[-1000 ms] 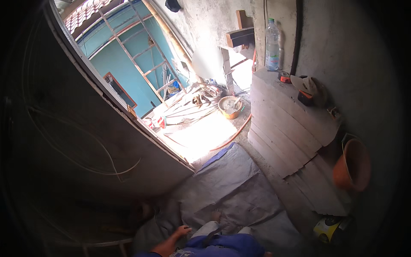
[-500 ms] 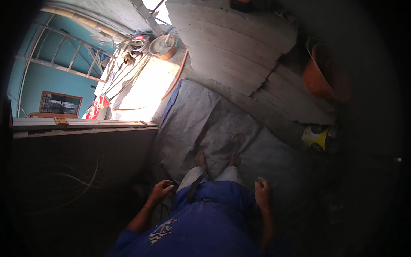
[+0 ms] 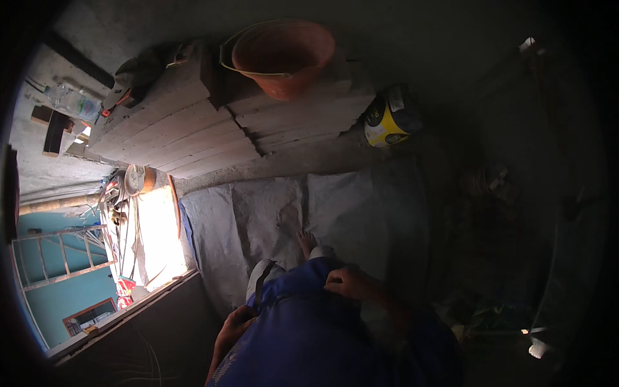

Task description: The person moves a tarp and picks up a yellow and black cement bag, then uses a knife to cut the bag open. The person handles the bag and knife repeatedly to open the top.

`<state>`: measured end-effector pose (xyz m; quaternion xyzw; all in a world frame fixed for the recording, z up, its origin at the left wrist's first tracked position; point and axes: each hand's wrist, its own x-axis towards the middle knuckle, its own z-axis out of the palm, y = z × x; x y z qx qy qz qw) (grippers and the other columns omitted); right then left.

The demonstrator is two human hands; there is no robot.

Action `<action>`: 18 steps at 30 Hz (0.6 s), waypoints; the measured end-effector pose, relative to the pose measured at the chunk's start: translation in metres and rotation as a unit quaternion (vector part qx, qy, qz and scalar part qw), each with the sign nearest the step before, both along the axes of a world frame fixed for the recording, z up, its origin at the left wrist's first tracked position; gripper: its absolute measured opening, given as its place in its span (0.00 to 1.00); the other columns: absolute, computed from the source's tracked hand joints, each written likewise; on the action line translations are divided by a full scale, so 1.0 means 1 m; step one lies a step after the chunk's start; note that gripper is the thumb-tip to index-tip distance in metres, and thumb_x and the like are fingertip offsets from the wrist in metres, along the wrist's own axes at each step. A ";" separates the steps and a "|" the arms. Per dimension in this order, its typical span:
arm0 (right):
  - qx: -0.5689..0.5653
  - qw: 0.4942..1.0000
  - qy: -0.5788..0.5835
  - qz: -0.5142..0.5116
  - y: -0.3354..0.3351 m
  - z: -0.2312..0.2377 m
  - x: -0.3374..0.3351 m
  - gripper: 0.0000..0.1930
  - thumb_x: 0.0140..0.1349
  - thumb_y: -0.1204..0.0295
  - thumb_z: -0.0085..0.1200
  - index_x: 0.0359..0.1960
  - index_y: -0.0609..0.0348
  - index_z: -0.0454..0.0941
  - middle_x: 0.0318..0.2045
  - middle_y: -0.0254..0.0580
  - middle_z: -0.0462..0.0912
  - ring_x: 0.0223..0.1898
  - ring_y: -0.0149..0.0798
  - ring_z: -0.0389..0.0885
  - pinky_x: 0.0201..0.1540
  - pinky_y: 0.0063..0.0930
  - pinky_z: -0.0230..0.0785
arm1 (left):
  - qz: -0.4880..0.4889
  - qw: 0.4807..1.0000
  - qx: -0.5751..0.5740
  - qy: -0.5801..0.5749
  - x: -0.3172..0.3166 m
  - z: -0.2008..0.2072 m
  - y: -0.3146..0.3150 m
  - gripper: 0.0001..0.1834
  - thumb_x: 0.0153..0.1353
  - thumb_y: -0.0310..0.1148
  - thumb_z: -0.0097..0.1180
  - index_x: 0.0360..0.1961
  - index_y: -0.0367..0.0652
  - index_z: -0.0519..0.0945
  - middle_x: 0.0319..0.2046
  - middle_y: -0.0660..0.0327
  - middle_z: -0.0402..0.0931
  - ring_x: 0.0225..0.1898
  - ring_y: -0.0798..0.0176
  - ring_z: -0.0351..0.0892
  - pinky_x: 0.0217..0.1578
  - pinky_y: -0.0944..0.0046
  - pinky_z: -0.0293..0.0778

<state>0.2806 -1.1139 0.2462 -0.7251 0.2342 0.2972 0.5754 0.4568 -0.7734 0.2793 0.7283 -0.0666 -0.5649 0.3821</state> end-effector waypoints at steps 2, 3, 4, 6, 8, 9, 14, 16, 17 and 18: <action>0.010 1.000 0.004 -0.029 -0.003 -0.007 -0.016 0.16 0.66 0.58 0.60 0.44 0.57 0.86 0.40 0.44 0.88 0.44 0.41 0.86 0.51 0.35 0.74 | -0.028 0.999 0.020 0.008 0.008 0.009 -0.019 0.12 0.64 0.35 0.67 0.39 0.36 0.81 0.32 0.63 0.81 0.38 0.71 0.78 0.43 0.65 0.75; 0.001 0.999 0.006 -0.044 0.000 -0.009 -0.024 0.15 0.66 0.59 0.60 0.44 0.57 0.86 0.39 0.44 0.88 0.44 0.41 0.86 0.51 0.35 0.74 | -0.046 0.998 0.035 0.010 0.011 0.014 -0.027 0.12 0.64 0.34 0.67 0.39 0.36 0.81 0.32 0.63 0.81 0.38 0.71 0.78 0.43 0.65 0.75; -0.008 0.998 0.007 -0.059 0.004 -0.012 -0.031 0.15 0.66 0.59 0.61 0.44 0.57 0.86 0.39 0.44 0.88 0.44 0.41 0.86 0.51 0.35 0.75 | -0.060 0.997 0.049 0.011 0.014 0.017 -0.035 0.11 0.63 0.33 0.66 0.39 0.36 0.81 0.32 0.63 0.81 0.38 0.70 0.78 0.43 0.65 0.75; -0.019 0.996 0.005 -0.092 0.014 -0.016 -0.043 0.15 0.65 0.59 0.61 0.43 0.57 0.86 0.39 0.44 0.88 0.43 0.41 0.86 0.50 0.35 0.75 | -0.091 0.994 0.065 0.015 0.022 0.021 -0.046 0.10 0.63 0.32 0.66 0.39 0.36 0.80 0.32 0.63 0.81 0.38 0.70 0.78 0.43 0.65 0.74; -0.018 0.991 0.012 -0.135 0.029 -0.020 -0.054 0.14 0.65 0.59 0.61 0.42 0.57 0.86 0.39 0.44 0.88 0.43 0.41 0.86 0.50 0.35 0.75 | -0.132 0.988 0.069 0.027 0.034 0.017 -0.051 0.10 0.63 0.31 0.65 0.39 0.36 0.80 0.32 0.64 0.81 0.38 0.71 0.77 0.43 0.66 0.74; -0.034 0.988 -0.004 -0.151 0.037 -0.022 -0.059 0.14 0.65 0.59 0.61 0.42 0.57 0.86 0.39 0.44 0.88 0.43 0.41 0.86 0.50 0.35 0.75 | -0.164 0.984 0.067 0.016 0.040 0.012 -0.051 0.10 0.63 0.31 0.65 0.39 0.37 0.80 0.32 0.63 0.81 0.37 0.71 0.78 0.42 0.65 0.74; -0.005 0.964 0.032 -0.265 0.087 -0.027 -0.076 0.15 0.66 0.58 0.60 0.44 0.56 0.86 0.39 0.45 0.88 0.44 0.41 0.86 0.49 0.36 0.76 | -0.335 0.940 -0.058 -0.044 0.078 -0.033 -0.046 0.10 0.64 0.33 0.65 0.40 0.38 0.82 0.33 0.58 0.82 0.38 0.68 0.81 0.41 0.63 0.76; -0.087 0.965 0.021 -0.247 0.103 -0.030 -0.082 0.16 0.67 0.57 0.59 0.44 0.55 0.85 0.40 0.45 0.87 0.43 0.40 0.86 0.49 0.36 0.76 | -0.376 0.924 -0.069 -0.028 0.082 -0.051 -0.051 0.09 0.64 0.33 0.64 0.40 0.38 0.82 0.33 0.57 0.82 0.38 0.67 0.82 0.40 0.63 0.76; -0.115 0.967 0.042 -0.222 0.110 -0.031 -0.086 0.16 0.67 0.56 0.58 0.45 0.55 0.85 0.40 0.45 0.87 0.43 0.40 0.86 0.48 0.36 0.76 | -0.391 0.917 -0.069 -0.021 0.082 -0.057 -0.055 0.09 0.64 0.33 0.64 0.40 0.39 0.82 0.33 0.56 0.82 0.38 0.66 0.82 0.40 0.62 0.76; -0.111 0.960 0.010 -0.259 0.112 -0.031 -0.092 0.17 0.67 0.56 0.57 0.44 0.56 0.85 0.40 0.45 0.87 0.43 0.40 0.86 0.48 0.37 0.76 | -0.413 0.908 -0.071 -0.021 0.085 -0.062 -0.066 0.09 0.64 0.33 0.64 0.40 0.39 0.82 0.33 0.56 0.82 0.38 0.66 0.83 0.39 0.62 0.77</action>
